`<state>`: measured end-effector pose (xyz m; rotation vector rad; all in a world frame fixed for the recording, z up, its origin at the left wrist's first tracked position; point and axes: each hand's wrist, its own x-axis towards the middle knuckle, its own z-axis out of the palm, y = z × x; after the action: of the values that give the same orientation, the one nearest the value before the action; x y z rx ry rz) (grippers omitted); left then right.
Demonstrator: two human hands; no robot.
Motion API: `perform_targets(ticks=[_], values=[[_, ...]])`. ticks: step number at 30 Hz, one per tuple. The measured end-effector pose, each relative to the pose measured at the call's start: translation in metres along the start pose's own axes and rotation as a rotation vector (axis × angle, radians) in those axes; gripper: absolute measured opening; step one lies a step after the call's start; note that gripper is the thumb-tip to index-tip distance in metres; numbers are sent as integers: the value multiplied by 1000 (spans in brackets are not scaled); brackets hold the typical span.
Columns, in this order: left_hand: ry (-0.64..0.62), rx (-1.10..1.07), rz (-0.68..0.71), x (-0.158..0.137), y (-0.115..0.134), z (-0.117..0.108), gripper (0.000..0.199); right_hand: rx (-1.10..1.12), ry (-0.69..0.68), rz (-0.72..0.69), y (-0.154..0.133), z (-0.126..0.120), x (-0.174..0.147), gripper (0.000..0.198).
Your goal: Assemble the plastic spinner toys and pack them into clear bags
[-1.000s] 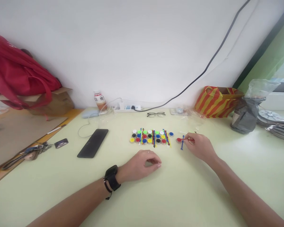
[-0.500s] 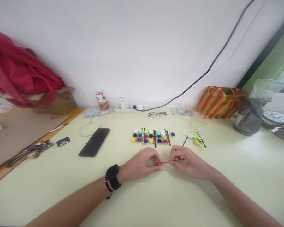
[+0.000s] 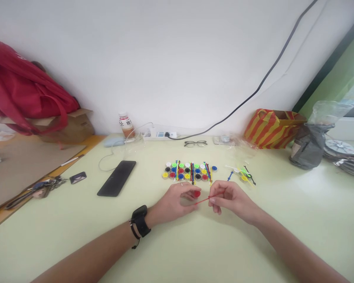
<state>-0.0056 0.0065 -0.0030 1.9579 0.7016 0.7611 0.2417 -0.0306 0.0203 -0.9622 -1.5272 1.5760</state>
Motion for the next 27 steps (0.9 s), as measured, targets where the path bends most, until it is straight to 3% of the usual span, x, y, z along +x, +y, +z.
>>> perform_targets(ticks=[4, 11, 20, 27], values=[[-8, 56, 33, -1, 3, 0, 51, -32, 54, -42, 5, 3, 4, 27], [-8, 45, 51, 2, 12, 1, 27, -72, 92, -105, 14, 11, 9, 19], [27, 88, 104, 1, 12, 2, 24, -199, 70, -81, 18, 4, 8, 25], [84, 107, 133, 0, 10, 2, 20, -150, 83, -41, 18, 5, 8, 23]])
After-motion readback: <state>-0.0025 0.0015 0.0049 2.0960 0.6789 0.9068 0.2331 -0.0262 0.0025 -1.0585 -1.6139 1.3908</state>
